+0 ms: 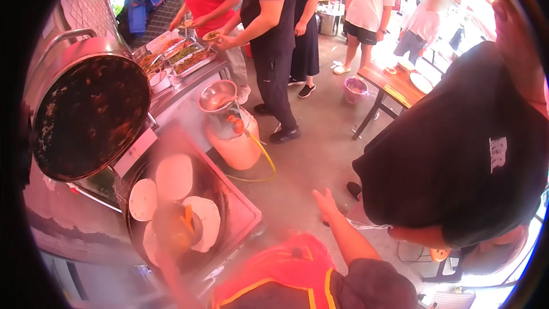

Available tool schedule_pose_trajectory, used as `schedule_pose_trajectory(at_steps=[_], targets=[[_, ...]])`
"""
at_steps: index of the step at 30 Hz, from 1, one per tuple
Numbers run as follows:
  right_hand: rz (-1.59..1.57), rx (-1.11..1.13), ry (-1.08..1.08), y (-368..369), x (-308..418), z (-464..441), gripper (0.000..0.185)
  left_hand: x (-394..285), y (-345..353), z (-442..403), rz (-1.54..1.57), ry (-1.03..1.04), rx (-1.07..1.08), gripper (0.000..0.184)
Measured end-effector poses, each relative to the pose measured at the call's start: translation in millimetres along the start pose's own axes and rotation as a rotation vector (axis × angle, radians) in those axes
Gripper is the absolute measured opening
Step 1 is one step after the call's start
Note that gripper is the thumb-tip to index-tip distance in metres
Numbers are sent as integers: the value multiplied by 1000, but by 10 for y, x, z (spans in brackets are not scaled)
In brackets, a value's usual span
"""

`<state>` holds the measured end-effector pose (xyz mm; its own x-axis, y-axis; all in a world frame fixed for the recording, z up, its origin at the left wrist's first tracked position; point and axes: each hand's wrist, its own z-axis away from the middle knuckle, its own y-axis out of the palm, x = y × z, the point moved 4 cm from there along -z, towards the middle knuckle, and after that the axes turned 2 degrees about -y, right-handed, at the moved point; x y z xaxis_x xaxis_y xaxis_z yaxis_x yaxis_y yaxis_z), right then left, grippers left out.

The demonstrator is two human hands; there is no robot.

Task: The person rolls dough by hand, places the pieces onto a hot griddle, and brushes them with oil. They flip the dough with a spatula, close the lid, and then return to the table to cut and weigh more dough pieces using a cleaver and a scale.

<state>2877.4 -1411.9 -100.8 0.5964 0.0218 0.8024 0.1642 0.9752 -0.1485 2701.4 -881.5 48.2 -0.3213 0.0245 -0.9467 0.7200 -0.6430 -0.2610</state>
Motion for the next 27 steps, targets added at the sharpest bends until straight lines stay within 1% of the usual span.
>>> schedule_pose_trajectory(at_steps=[1, 2, 4, 5, 6, 8, 9, 10, 12, 13, 14, 16, 19, 20, 21, 22, 23, 24, 27], targets=[[-51, -17, -36, -52, -199, -179, 90, 49, 12, -65, 48, -37, 2, 14], [-97, -23, -8, -61, -134, -93, 91, 79, 5, -98, 96, -73, 4, 14], [-190, -37, 53, -100, 161, 251, 93, 52, -9, -126, 101, -65, 54, 15], [-179, 4, -9, -36, 117, 56, 92, 30, -1, -139, 105, -59, 84, 15], [-170, 42, -74, 57, 66, -264, 91, 1, 8, -131, 102, -66, 57, 15], [-151, 136, -240, 288, 442, -389, 90, -21, 15, -95, 95, -83, 15, 15], [-134, 197, -336, 568, 1063, -201, 88, 29, 7, -98, 86, -74, 17, 15], [-136, 250, -588, 819, 1609, -62, 87, 99, -48, -108, 66, -70, 19, 15], [-141, 332, -793, 1273, 2568, 123, 84, 78, -108, -62, 57, -74, -9, 14], [-67, 309, -906, 1462, 2973, 106, 83, -2, -71, 15, 77, -77, -39, 14], [-239, 424, -931, 1670, 3287, 92, 83, -48, -80, 68, 90, -86, -67, 13], [-162, 318, -991, 1970, 3770, -15, 81, -30, -151, 110, 37, -64, -79, 12], [-74, 181, -1068, 2313, 3879, -184, 79, 164, -312, 51, 5, -74, -98, 10], [-145, 361, -1020, 2357, 3834, -129, 80, 289, -374, 15, 1, -90, -94, 10], [-210, 534, -971, 2358, 3717, -13, 81, 383, -430, 4, 28, -52, -75, 9], [-137, 508, -958, 2299, 3643, 48, 79, 380, -427, -22, 59, -11, -51, 9], [-70, 473, -943, 2223, 3555, 100, 78, 209, -312, 51, 120, -88, -69, 9], [-8, 433, -923, 2141, 3456, 164, 77, 138, -262, 51, 98, -81, -68, 10], [154, 320, -837, 1956, 3145, 354, 74, 98, -304, 14, -143, 44, -2, 15]])
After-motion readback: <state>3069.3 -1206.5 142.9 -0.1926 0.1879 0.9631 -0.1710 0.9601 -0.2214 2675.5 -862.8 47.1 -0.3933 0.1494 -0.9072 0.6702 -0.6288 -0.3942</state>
